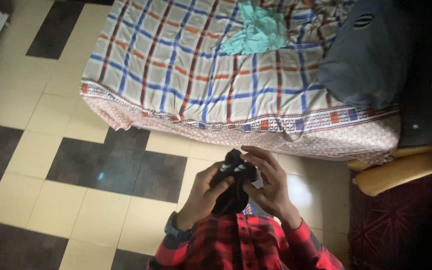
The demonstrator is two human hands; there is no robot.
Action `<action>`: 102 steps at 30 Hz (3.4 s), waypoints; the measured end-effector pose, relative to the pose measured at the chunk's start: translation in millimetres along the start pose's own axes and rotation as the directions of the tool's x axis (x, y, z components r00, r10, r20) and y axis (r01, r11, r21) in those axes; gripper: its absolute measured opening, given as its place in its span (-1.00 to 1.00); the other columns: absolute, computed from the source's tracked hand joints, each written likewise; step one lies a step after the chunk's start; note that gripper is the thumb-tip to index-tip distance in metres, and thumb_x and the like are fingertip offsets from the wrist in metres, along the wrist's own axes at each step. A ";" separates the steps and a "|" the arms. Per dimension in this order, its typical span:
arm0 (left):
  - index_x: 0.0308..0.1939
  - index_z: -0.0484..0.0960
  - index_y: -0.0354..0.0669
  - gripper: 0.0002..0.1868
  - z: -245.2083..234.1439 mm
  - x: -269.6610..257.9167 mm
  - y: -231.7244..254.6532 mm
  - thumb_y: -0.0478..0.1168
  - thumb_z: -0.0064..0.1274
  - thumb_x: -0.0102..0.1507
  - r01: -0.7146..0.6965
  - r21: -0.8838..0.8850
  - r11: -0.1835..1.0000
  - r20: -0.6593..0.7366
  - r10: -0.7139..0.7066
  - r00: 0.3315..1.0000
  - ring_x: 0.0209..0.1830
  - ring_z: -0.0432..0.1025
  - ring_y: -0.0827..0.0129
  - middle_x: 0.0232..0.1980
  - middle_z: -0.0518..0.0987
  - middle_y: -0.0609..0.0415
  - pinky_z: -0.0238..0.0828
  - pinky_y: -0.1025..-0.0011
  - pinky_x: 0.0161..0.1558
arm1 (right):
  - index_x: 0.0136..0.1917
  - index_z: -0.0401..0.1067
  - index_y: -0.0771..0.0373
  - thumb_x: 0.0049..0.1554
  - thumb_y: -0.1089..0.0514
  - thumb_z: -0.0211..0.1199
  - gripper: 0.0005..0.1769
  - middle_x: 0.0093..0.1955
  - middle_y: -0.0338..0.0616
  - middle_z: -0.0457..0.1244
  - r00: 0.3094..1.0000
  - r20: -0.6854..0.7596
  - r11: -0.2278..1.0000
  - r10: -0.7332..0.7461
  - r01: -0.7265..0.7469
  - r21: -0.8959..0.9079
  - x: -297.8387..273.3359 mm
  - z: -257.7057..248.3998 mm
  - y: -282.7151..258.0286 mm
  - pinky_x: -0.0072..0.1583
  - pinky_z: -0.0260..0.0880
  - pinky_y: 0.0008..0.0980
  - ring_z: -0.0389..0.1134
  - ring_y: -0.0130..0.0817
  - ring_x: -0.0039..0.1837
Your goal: Fold various items of clothing including socks, pants, and a shirt and place them on a shelf.
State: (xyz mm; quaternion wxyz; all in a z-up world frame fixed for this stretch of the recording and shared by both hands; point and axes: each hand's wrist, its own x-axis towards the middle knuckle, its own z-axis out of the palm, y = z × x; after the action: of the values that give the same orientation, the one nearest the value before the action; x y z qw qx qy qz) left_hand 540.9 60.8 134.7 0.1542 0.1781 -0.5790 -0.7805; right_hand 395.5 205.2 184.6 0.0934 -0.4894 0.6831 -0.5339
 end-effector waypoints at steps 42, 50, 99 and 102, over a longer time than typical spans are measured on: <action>-0.01 0.68 -0.40 -0.53 -40.7 11.4 -26.7 -0.17 0.52 0.16 -0.252 0.445 0.859 0.434 0.039 0.900 -0.16 0.49 0.35 -0.12 0.60 -0.02 0.41 0.41 -0.18 | 0.11 0.48 0.42 -0.01 0.42 0.33 -0.63 -0.01 -0.17 0.43 0.711 0.145 0.496 0.688 -0.606 0.622 -111.5 -51.6 115.1 0.12 0.49 -0.37 0.45 -0.40 0.05; 0.44 0.35 -0.21 -0.26 -48.3 104.3 -102.8 0.30 -0.23 0.43 0.147 -0.215 0.966 0.198 -0.105 0.975 0.16 0.35 0.43 0.23 0.50 0.10 0.37 0.39 0.22 | 0.37 0.35 0.69 0.43 -0.07 0.08 -0.34 0.01 0.12 0.35 0.928 0.368 -0.209 0.056 -0.349 0.914 -37.9 -66.4 138.4 0.07 0.39 -0.23 0.37 -0.12 0.05; -0.06 0.58 -0.24 -0.61 -51.6 37.8 -2.9 -0.38 0.30 0.04 -0.265 0.882 0.389 -0.011 0.580 0.814 0.24 0.43 -0.16 0.20 0.49 -0.24 0.38 0.17 0.17 | 0.18 0.54 0.17 -0.04 0.17 0.46 -0.52 -0.17 -0.18 0.42 0.736 0.063 0.706 0.674 -0.668 0.235 -27.8 -21.8 45.2 -0.19 0.48 -0.44 0.43 -0.50 -0.20; 0.02 0.60 -0.21 -0.64 -49.0 45.9 -0.2 -0.32 0.26 0.14 -0.091 0.829 0.551 -0.261 0.526 0.809 0.20 0.53 -0.03 0.16 0.58 -0.13 0.43 0.17 0.22 | 0.05 0.54 0.36 0.08 0.17 0.43 -0.70 -0.27 -0.09 0.40 0.769 -0.005 0.766 0.639 -0.636 0.089 -17.5 0.1 30.3 -0.29 0.32 -0.53 0.33 -0.57 -0.31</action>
State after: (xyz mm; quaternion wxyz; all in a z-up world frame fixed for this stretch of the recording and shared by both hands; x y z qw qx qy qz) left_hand 522.5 -1.3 116.9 0.3392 0.3063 -0.8244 -0.3339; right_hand 387.1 217.1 152.8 0.2770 -0.2149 0.7876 -0.5068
